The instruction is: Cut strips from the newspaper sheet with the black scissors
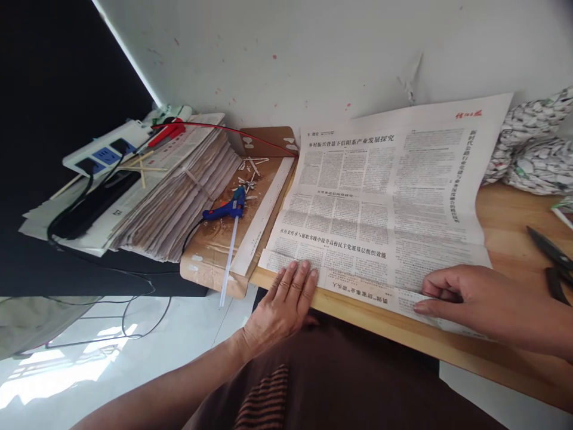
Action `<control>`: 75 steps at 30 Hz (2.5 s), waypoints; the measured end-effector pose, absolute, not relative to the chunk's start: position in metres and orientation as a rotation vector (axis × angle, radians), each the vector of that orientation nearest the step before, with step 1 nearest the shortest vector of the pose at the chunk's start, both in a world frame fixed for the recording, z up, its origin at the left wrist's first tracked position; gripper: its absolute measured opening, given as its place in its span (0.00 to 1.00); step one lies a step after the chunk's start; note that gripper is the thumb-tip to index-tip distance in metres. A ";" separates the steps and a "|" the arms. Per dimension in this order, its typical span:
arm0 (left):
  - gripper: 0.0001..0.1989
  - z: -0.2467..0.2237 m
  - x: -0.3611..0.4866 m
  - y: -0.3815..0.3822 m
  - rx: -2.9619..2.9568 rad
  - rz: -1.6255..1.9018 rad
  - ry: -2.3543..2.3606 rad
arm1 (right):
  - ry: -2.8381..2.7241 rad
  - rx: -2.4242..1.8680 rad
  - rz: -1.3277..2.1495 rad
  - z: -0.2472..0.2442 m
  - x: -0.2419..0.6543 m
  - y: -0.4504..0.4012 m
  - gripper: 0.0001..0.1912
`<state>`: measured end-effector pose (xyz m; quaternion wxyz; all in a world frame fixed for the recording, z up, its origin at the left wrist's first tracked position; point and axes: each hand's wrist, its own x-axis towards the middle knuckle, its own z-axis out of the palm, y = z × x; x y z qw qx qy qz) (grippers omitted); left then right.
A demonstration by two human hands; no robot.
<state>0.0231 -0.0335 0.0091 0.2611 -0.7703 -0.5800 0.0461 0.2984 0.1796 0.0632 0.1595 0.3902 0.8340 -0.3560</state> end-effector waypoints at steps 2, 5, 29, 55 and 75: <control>0.41 0.015 0.026 -0.034 -2.081 0.190 -1.616 | 2.389 1.120 -1.027 0.064 0.297 0.179 0.19; 0.45 0.019 0.027 -0.034 -2.057 0.252 -1.742 | 2.374 1.136 -1.034 0.065 0.296 0.179 0.18; 0.41 0.024 0.044 -0.012 -2.268 0.096 -1.586 | 2.516 1.209 -0.995 0.075 0.300 0.165 0.15; 0.39 0.000 0.046 -0.010 -2.175 -0.175 -1.533 | 2.460 1.855 -0.083 0.056 0.336 0.111 0.11; 0.48 -0.002 0.043 -0.005 -2.152 0.014 -1.444 | 2.488 1.757 0.200 0.054 0.347 0.107 0.11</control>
